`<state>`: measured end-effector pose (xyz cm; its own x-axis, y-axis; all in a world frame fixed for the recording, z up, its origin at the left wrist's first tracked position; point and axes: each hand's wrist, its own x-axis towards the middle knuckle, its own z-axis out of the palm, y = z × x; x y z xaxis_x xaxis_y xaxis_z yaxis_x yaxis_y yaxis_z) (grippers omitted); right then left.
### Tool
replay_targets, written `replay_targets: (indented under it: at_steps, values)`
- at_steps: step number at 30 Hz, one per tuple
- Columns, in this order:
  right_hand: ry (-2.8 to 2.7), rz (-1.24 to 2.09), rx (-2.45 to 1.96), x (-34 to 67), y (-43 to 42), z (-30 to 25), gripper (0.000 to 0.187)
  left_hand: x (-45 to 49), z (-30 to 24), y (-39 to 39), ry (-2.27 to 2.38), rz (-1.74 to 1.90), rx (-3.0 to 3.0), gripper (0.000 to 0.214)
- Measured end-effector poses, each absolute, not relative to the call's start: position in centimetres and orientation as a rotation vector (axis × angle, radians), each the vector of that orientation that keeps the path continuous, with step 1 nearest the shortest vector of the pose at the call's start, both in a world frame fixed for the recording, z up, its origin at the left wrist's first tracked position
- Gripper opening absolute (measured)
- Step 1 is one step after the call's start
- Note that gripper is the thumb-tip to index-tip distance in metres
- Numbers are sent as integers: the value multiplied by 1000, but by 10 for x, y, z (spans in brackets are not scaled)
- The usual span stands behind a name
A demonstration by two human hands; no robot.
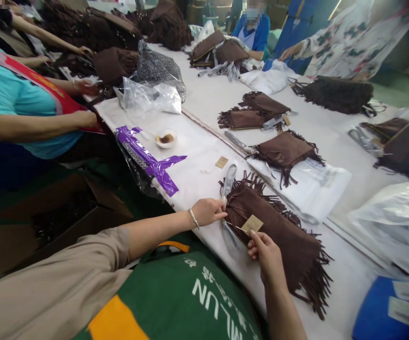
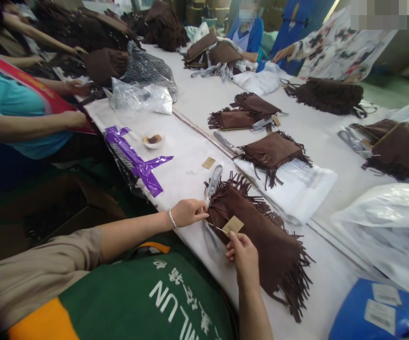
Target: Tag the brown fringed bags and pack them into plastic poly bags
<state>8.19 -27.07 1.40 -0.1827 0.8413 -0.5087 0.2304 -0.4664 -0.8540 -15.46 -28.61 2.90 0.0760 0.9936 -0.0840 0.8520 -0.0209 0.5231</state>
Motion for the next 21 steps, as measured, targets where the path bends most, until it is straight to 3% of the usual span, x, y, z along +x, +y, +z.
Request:
replay_targets:
  at_steps: [5, 9, 11, 16, 19, 21]
  values:
    - [-1525, 1578, -1833, 87, -272, 13, 41, -144, 27, -264, 1685, 299, 2313, 23]
    - [-1976, 912, -2039, 97, -271, 28, 40, -141, 24, -230, 1792, 309, 2183, 16]
    - [-2134, 607, -1877, 97, -271, 32, 44, -149, 23, -209, 1865, 375, 2085, 19]
    - [-2685, 316, -1098, 87, -271, 16, 57, -185, 20, -173, 1890, 485, 2111, 30]
    - [-2705, 175, -1199, 85, -272, 5, 59, -209, 16, -175, 1781, 454, 2409, 49]
    - [-2640, 118, -1333, 86, -274, 5, 57, -223, 16, -184, 1734, 367, 2598, 50]
